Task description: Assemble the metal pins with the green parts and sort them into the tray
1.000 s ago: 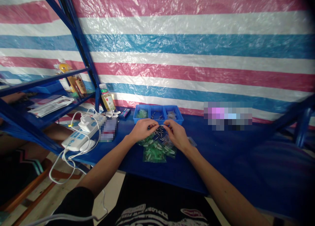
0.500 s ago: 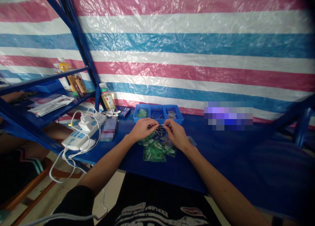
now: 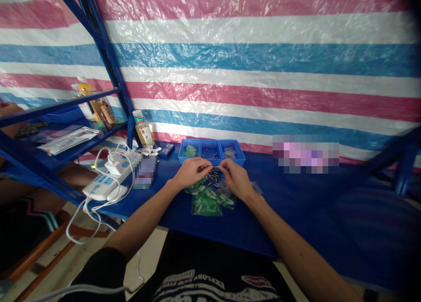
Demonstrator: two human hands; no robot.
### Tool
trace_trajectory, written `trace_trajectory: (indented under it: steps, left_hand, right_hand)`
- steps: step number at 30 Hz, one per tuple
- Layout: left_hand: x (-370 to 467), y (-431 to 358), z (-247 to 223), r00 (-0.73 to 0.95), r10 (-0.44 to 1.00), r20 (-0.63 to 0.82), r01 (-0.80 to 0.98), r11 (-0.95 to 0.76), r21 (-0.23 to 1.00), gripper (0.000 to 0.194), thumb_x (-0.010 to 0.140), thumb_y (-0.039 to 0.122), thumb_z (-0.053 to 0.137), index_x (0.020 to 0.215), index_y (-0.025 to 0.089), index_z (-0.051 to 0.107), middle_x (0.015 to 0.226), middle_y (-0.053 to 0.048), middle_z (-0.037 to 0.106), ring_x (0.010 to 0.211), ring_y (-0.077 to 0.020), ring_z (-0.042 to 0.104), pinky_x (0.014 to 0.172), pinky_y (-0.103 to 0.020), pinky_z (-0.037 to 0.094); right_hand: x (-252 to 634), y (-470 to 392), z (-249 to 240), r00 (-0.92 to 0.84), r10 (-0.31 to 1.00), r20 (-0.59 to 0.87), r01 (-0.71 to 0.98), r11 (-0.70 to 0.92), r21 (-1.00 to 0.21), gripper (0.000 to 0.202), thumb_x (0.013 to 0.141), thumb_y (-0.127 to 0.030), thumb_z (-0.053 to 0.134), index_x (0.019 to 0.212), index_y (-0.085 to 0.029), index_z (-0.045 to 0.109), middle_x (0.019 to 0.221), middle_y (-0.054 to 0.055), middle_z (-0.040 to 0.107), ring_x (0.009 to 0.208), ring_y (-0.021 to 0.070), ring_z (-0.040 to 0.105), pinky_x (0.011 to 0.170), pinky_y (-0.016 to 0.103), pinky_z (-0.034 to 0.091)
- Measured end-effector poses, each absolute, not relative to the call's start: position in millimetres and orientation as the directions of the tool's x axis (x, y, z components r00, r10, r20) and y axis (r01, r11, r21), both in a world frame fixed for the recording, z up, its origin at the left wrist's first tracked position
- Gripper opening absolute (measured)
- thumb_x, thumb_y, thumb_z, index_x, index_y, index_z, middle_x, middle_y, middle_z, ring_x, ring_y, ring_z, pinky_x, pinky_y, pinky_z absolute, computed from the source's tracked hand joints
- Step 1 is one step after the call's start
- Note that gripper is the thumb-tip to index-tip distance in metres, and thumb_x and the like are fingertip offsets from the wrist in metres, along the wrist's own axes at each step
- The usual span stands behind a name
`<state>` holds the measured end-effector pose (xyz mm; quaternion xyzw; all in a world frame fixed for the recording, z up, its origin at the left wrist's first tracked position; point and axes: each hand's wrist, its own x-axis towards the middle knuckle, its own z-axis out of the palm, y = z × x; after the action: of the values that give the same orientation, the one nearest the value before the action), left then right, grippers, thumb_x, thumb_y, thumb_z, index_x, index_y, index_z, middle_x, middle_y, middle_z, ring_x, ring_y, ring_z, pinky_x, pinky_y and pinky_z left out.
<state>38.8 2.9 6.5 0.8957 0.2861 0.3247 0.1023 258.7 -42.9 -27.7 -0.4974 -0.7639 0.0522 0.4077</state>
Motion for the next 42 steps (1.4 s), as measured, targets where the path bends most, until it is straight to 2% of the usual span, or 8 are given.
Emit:
trace_trajectory:
  steps: [3,8,16,21,28,35,39,42]
  left_hand:
    - [39.0,2.5,6.6,0.624,0.581,0.523,0.446,-0.814,0.372,0.026,0.101,0.036,0.054,0.098,0.019,0.074,0.085,-0.004,0.072,0.076,-0.0149,0.064,0.071,-0.026,0.047]
    - [38.8,2.4,7.1,0.615,0.586,0.528,0.451,-0.81,0.375,0.026,0.101,0.036,0.055,0.098,0.019,0.074,0.086,-0.003,0.072,0.075,-0.0143,0.063,0.072,-0.026,0.048]
    - [38.9,3.0,5.7,0.617,0.582,0.529,0.44,-0.813,0.382,0.026,0.101,0.036,0.055,0.098,0.018,0.074,0.088,-0.004,0.073,0.076,-0.0146,0.064,0.073,-0.026,0.047]
    - [38.3,2.8,7.0,0.612,0.589,0.528,0.451,-0.808,0.379,0.026,0.101,0.036,0.054,0.097,0.019,0.074,0.088,-0.004,0.073,0.075,-0.014,0.063,0.071,-0.025,0.047]
    - [38.3,3.2,7.0,0.623,0.583,0.522,0.439,-0.812,0.384,0.026,0.101,0.036,0.054,0.099,0.019,0.074,0.088,-0.005,0.073,0.077,-0.0152,0.064,0.073,-0.026,0.048]
    - [39.2,2.1,6.9,0.647,0.556,0.522,0.422,-0.831,0.363,0.027,0.101,0.036,0.054,0.097,0.019,0.074,0.088,-0.005,0.073,0.078,-0.0152,0.064,0.072,-0.026,0.048]
    - [39.6,2.1,7.4,0.638,0.562,0.527,0.435,-0.827,0.355,0.027,0.101,0.036,0.055,0.097,0.019,0.075,0.087,-0.005,0.073,0.077,-0.0152,0.064,0.072,-0.026,0.048]
    - [38.2,3.7,6.5,0.586,0.601,0.543,0.481,-0.798,0.364,0.027,0.1,0.036,0.055,0.096,0.019,0.075,0.087,-0.004,0.073,0.074,-0.0146,0.064,0.071,-0.026,0.048]
  right_hand:
    - [258.9,-42.3,-26.8,-0.166,0.803,0.572,0.724,0.493,-0.482,0.019,0.103,-0.03,0.043,0.099,-0.024,0.061,0.095,0.005,0.071,0.089,0.0232,0.067,0.08,0.033,0.047]
    - [259.4,-40.6,-29.1,-0.148,0.802,0.579,0.707,0.495,-0.505,0.015,0.101,-0.031,0.05,0.109,-0.024,0.059,0.1,0.005,0.072,0.087,0.023,0.068,0.078,0.032,0.048]
    - [259.8,-41.4,-27.6,-0.16,0.805,0.572,0.729,0.487,-0.482,0.019,0.104,-0.03,0.043,0.101,-0.024,0.061,0.094,0.005,0.071,0.088,0.0232,0.067,0.08,0.032,0.047]
    - [259.5,-41.3,-29.0,-0.158,0.802,0.575,0.716,0.494,-0.493,0.017,0.101,-0.031,0.049,0.112,-0.024,0.059,0.099,0.005,0.073,0.085,0.023,0.068,0.076,0.032,0.048]
    - [261.1,-39.6,-28.2,-0.17,0.806,0.566,0.726,0.491,-0.482,0.017,0.103,-0.029,0.044,0.101,-0.025,0.06,0.094,0.004,0.071,0.088,0.0231,0.067,0.08,0.032,0.046]
    - [261.1,-41.3,-26.8,-0.161,0.821,0.548,0.77,0.452,-0.45,0.031,0.106,-0.034,0.037,0.084,-0.024,0.058,0.081,0.003,0.067,0.076,0.021,0.063,0.071,0.029,0.042]
    - [261.6,-41.4,-25.8,-0.102,0.831,0.547,0.787,0.404,-0.467,0.037,0.106,-0.039,0.037,0.078,-0.025,0.056,0.07,0.001,0.064,0.067,0.0204,0.06,0.064,0.029,0.038]
    - [264.0,-40.9,-23.8,-0.016,0.826,0.564,0.79,0.356,-0.5,0.039,0.106,-0.04,0.036,0.077,-0.025,0.057,0.069,0.002,0.065,0.066,0.0205,0.06,0.062,0.029,0.037]
